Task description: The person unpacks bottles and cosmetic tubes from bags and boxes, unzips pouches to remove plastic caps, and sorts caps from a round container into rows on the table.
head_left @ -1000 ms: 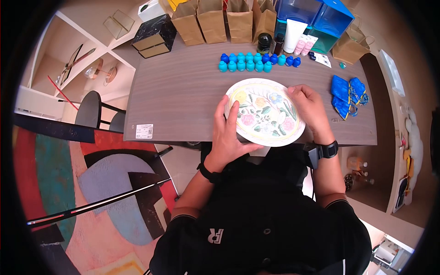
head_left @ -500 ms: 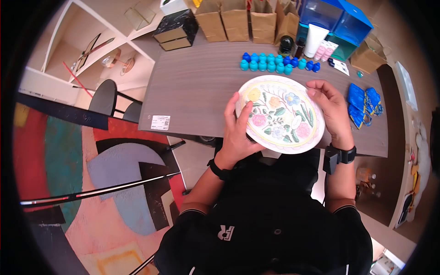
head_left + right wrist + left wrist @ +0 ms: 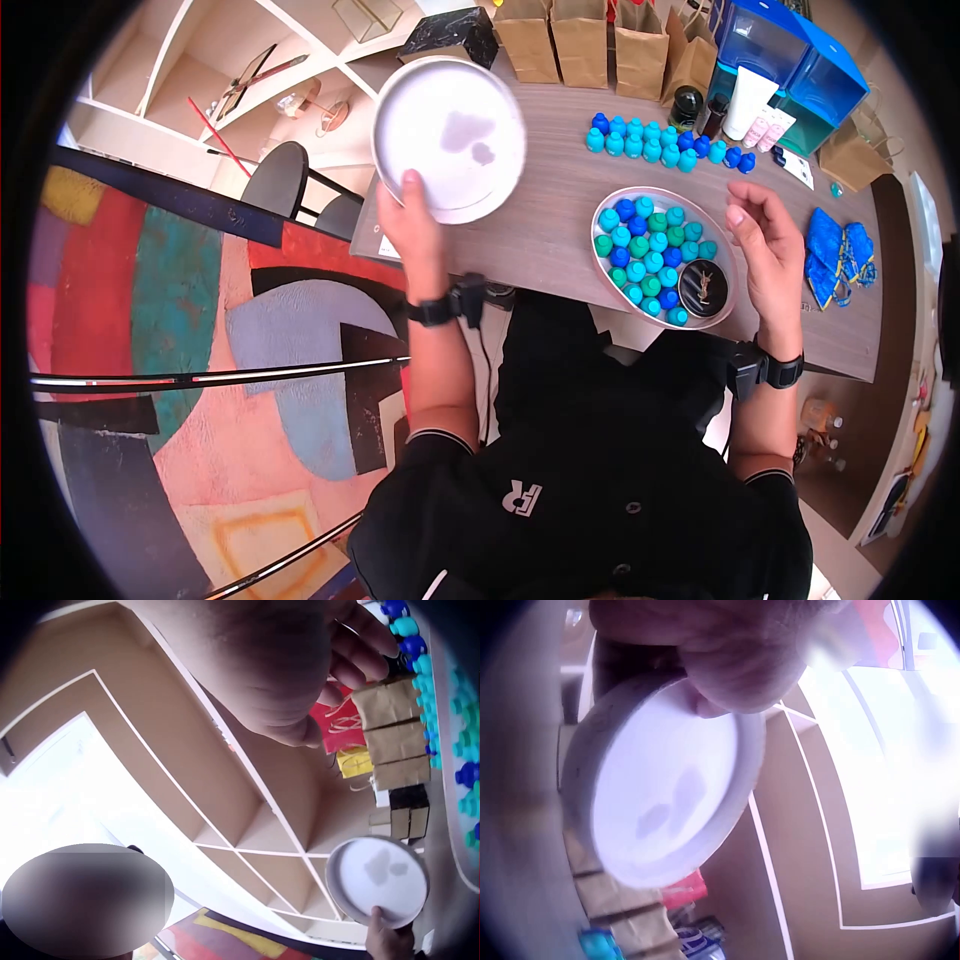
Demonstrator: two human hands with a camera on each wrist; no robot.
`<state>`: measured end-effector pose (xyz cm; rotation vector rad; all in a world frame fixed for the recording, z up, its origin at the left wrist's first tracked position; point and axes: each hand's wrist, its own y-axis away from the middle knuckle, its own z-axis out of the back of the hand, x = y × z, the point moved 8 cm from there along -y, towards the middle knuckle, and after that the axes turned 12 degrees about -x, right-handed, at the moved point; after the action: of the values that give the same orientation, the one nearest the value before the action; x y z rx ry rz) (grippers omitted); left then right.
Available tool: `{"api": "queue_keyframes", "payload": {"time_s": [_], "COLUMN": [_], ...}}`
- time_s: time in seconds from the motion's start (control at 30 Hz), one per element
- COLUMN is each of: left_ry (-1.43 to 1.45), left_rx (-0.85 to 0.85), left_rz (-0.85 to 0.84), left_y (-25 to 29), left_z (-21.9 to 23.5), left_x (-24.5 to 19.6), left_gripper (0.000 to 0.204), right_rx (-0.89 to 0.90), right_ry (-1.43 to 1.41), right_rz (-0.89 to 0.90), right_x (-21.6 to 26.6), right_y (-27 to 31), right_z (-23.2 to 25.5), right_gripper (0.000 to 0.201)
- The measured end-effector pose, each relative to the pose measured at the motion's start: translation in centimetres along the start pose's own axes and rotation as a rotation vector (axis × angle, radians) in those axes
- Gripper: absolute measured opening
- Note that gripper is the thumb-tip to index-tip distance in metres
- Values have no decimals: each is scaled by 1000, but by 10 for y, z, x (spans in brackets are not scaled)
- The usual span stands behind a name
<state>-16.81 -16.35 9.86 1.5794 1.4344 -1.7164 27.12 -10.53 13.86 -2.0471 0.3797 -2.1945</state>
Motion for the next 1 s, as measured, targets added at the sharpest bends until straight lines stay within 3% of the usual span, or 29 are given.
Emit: {"api": "queue_keyframes", "payload": {"time_s": [0.1,0.27,0.3,0.33,0.4,0.5,0.57,0.6,0.63,0.7,0.73,0.77,0.83,0.9,1.0], "left_ry": [-202,-552,-570,-535,-578,-784,-857,-1009,-1173,-1088,-930,-917,-263,-43,49], "left_rx": [-1,110,141,87,92,44,122,109,110,-2,0,3,327,567,891], "left_rz": [108,153,204,134,245,59,53,-185,-225,-456,-518,-512,-330,-159,-66], "left_y": [-61,-142,-140,-152,-146,-160,-162,-154,-144,-124,-109,-100,-73,-25,34], "left_z": [18,45,41,43,41,44,41,27,24,4,-12,-27,-75,-126,-180], "left_x": [49,132,126,140,132,135,135,106,89,43,22,12,1,-18,-16], "left_gripper": [33,40,41,42,44,56,62,64,66,68,54,54,35,23,19], "right_rx": [-63,-161,-168,-147,-65,65,104,129,152,185,202,196,330,347,449], "right_ry": [196,339,328,392,459,608,690,722,756,880,932,945,1103,1152,1271], "right_rz": [95,40,23,37,125,369,394,410,427,391,377,379,286,329,287], "right_x": [-18,-55,-58,-55,-33,-5,-1,0,1,-4,-5,-1,-7,-5,-8], "right_y": [4,26,29,34,40,48,53,54,55,55,54,51,46,43,40], "right_z": [27,72,79,81,71,47,33,27,21,13,9,6,-1,-6,-13], "right_gripper": [33,32,32,32,35,42,48,50,51,55,56,56,54,54,55]}}
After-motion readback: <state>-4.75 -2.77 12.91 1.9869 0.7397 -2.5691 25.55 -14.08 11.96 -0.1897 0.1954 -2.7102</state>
